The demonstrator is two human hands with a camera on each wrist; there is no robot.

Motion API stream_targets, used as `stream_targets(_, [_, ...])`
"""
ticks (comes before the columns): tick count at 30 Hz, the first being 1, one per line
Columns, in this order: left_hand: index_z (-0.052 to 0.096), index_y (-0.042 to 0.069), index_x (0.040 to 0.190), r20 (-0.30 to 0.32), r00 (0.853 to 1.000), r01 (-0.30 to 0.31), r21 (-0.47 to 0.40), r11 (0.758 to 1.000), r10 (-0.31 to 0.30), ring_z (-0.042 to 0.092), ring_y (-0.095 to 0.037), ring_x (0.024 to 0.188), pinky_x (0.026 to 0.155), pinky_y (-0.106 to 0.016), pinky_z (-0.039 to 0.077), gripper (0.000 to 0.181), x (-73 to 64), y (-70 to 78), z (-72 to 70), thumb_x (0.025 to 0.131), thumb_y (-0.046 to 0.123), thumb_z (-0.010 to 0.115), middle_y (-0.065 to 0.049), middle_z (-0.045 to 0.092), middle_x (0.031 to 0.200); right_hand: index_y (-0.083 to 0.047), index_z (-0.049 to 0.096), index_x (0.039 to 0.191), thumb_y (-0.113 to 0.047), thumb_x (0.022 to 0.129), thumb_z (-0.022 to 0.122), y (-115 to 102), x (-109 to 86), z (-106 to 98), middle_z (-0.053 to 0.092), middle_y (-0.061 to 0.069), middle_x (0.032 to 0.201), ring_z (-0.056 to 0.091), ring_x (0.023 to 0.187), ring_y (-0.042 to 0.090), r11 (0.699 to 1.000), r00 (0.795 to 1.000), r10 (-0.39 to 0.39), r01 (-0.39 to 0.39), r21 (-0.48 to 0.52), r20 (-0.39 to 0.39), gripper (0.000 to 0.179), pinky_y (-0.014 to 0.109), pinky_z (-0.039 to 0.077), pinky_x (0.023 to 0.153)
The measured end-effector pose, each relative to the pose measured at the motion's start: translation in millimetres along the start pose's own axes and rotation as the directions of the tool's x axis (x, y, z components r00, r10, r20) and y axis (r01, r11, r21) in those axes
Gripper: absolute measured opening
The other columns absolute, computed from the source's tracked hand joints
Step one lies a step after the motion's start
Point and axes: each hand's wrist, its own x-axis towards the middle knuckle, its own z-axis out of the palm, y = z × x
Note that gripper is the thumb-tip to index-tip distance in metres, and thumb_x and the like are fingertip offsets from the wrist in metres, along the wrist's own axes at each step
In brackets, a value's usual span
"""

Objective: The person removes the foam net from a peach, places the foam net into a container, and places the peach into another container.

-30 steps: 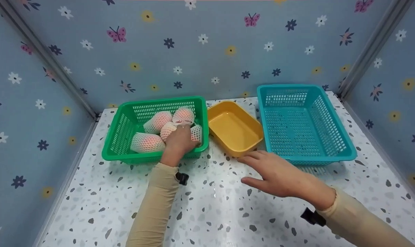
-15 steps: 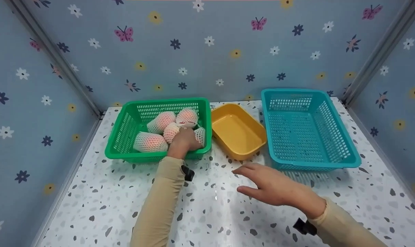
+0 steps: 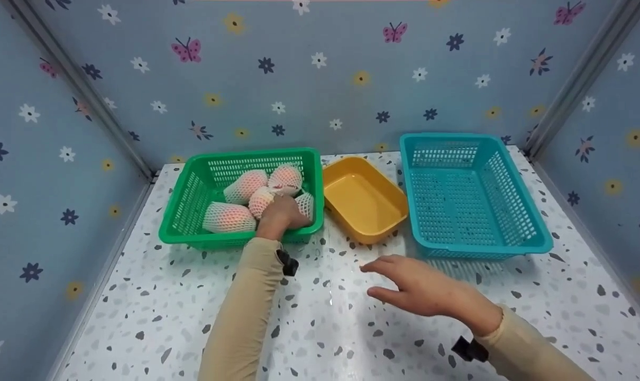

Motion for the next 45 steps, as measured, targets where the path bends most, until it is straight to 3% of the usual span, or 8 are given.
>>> stream_targets(3, [0.049,-0.006,0.13,0.025,1.0,0.002,-0.005,1.0,-0.002,0.048,-0.032,0.099,0.086,-0.042,0.045,0.068,0.5,-1.4,-0.1,0.083,0.039,0.068,-0.021,0.044,0.129,-0.015,0.056,0.135,-0.046,0.1,0.048,1,-0.8,1,0.058,-0.002,0.129,0.052,0.12,0.016,1.0,1.0,0.007,-0.007,0.011,0.006,0.047,0.04,0.044,0.098])
stream_targets(7, [0.052,-0.004,0.125,0.036,0.999,-0.02,-0.022,1.0,0.02,0.051,-0.03,0.094,0.082,-0.041,0.046,0.061,1.7,-3.2,-1.9,0.082,0.037,0.069,-0.018,0.052,0.119,-0.015,0.057,0.134,-0.048,0.1,0.047,1,-2.3,-2,0.058,-0.002,0.129,0.053,0.119,0.015,1.0,1.0,0.007,-0.007,0.019,0.0,0.048,0.039,0.044,0.098])
stream_targets(11, [0.052,0.001,0.123,-0.017,0.999,-0.051,-0.036,0.998,0.05,0.055,-0.029,0.087,0.078,-0.042,0.048,0.061,2.9,-5.6,-3.3,0.078,0.038,0.072,-0.012,0.059,0.103,-0.015,0.058,0.133,-0.045,0.1,0.05,1,-4.1,-4,0.059,-0.002,0.127,0.053,0.118,0.015,1.0,1.0,0.003,-0.003,0.023,-0.011,0.045,0.039,0.044,0.097])
stream_targets(15, [0.045,0.005,0.136,-0.074,0.995,-0.064,-0.049,0.997,0.06,0.053,-0.03,0.093,0.085,-0.046,0.047,0.078,1.4,-7.8,-1.4,0.074,0.041,0.074,-0.011,0.057,0.113,-0.014,0.058,0.132,-0.046,0.1,0.048,3,-6.3,-3,0.059,-0.002,0.127,0.053,0.118,0.015,0.999,1.0,0.001,0.0,0.032,-0.01,0.046,0.038,0.044,0.097])
stream_targets(20, [0.036,0.002,0.143,-0.087,0.994,-0.076,-0.081,0.994,0.069,0.049,-0.03,0.102,0.096,-0.047,0.043,0.086,-2.6,-10.5,-1.3,0.076,0.044,0.072,-0.014,0.051,0.13,-0.013,0.059,0.132,-0.044,0.1,0.049,5,-7.2,0,0.059,-0.002,0.127,0.053,0.119,0.015,0.999,1.0,0.003,-0.003,0.045,-0.012,0.045,0.039,0.044,0.098])
stream_targets(27, [0.036,0.002,0.141,-0.139,0.983,-0.138,-0.158,0.978,0.116,0.048,-0.028,0.101,0.092,-0.045,0.044,0.085,-7.4,-15.8,-2.6,0.075,0.043,0.068,-0.013,0.048,0.123,-0.013,0.059,0.131,-0.045,0.1,0.048,8,-7.5,1,0.059,-0.001,0.127,0.054,0.118,0.016,0.998,1.0,-0.003,0.004,0.058,-0.022,0.046,0.039,0.044,0.098])
stream_targets(37, [0.026,0.004,0.143,-0.228,0.962,-0.213,-0.267,0.94,0.153,0.052,-0.026,0.097,0.085,-0.043,0.048,0.089,-16.9,-21.3,2.5,0.073,0.039,0.069,-0.012,0.052,0.119,-0.011,0.061,0.129,-0.04,0.1,0.051,13,-10.1,6,0.061,0.0,0.125,0.055,0.117,0.016,0.996,0.999,-0.003,0.006,0.085,-0.041,0.042,0.039,0.044,0.098])
stream_targets(45, [0.028,0.013,0.142,-0.365,0.921,-0.257,-0.302,0.918,0.138,0.051,-0.023,0.101,0.088,-0.045,0.047,0.088,-28.5,-17.6,5.5,0.072,0.041,0.073,-0.008,0.049,0.123,-0.011,0.06,0.128,-0.043,0.101,0.049,19,-12.9,7,0.062,-0.002,0.124,0.056,0.115,0.015,0.994,0.999,-0.007,0.013,0.111,-0.053,0.044,0.039,0.045,0.096])
